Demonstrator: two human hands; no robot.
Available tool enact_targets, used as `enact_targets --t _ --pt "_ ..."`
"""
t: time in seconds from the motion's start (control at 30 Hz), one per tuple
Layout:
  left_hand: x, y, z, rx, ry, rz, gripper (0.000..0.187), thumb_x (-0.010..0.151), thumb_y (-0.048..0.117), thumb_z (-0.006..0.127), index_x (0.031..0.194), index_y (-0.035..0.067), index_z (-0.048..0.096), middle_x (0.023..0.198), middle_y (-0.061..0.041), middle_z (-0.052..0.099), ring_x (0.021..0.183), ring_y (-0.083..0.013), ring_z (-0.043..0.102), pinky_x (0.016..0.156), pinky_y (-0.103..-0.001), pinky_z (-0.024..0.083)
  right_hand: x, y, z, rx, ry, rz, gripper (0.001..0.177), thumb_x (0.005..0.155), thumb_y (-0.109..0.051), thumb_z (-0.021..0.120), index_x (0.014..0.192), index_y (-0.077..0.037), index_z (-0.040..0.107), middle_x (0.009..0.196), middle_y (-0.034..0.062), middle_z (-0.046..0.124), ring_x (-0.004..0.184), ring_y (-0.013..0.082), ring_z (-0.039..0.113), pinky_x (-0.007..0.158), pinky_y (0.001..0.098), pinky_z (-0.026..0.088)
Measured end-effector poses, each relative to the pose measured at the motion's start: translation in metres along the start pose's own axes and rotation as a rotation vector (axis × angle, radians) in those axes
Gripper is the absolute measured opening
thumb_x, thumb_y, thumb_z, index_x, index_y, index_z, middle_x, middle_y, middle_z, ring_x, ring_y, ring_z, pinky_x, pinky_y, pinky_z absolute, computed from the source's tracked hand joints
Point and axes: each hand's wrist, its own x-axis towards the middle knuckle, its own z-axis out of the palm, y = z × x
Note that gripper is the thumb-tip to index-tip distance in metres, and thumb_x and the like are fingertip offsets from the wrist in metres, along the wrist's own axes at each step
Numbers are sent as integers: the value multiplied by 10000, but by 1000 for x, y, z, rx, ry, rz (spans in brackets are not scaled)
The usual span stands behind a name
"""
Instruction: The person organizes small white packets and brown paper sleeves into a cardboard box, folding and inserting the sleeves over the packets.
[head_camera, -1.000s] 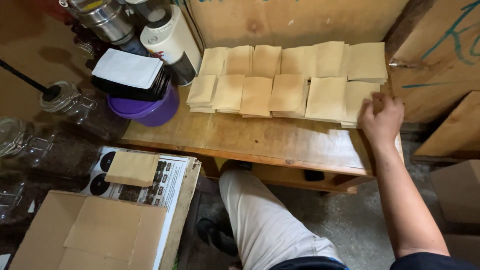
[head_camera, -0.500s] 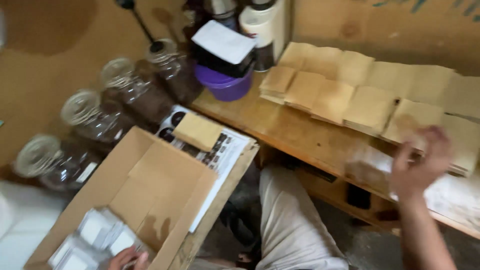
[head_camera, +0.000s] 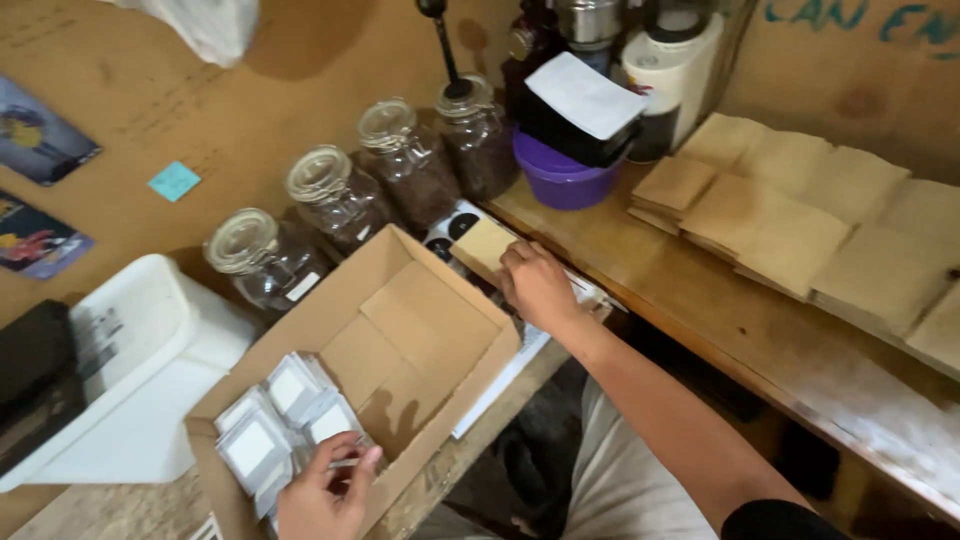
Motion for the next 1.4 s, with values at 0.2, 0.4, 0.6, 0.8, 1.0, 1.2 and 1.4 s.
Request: enact_targets --t 0.2,0.4,0.6,0.8,1.0,1.2,1.4 --pt "6 1 -1 -16 -4 1 276 763 465 774 957 268 788 800 97 828 675 -52 799 607 -214 569 10 31 63 -337 -281 306 214 669 -51 783 811 76 684 784 188 669 801 370 674 542 444 571" --pt "11 5 -3 28 -76 -24 285 768 479 761 968 274 764 846 133 840 671 -50 813 636 -225 579 53 -9 1 -195 -718 734 495 982 -488 634 811 -26 681 819 133 719 741 358 710 589 460 566" --pt "10 12 -5 33 -58 -42 280 774 474 751 966 273 780 818 124 829 640 -52 790 618 -216 586 33 8 25 -178 -664 662 316 960 -235 558 768 -32 705 785 138 726 694 347 715 575 448 568" --pt "11 1 -4 25 -80 56 312 773 486 750 987 260 768 862 107 843 652 -72 809 614 -235 619 2 30 55 -268 -533 471 280 715 81 599 932 -19 746 842 190 748 739 385 726 619 469 571" --pt "13 -5 -1 46 -85 74 278 776 486 764 965 285 743 851 124 842 620 -53 815 631 -244 602 11 13 14 -193 -396 458 530 763 136 530 1268 -1 614 781 216 726 662 442 708 551 555 535" --pt "9 7 -9 38 -137 33 307 797 497 755 1003 271 736 828 130 828 643 -61 799 682 -236 590 29 -23 -48 145 141 431 281 954 63 628 1206 -36 703 929 118 756 799 238 722 672 350 594" --pt "9 31 -27 52 -268 -91 393 828 519 702 1116 254 738 874 132 823 686 -86 780 770 -256 600 44 -73 -76 489 263 589 244 1062 -215 522 1194 -79 674 1089 64 733 1000 208 675 838 347 527"
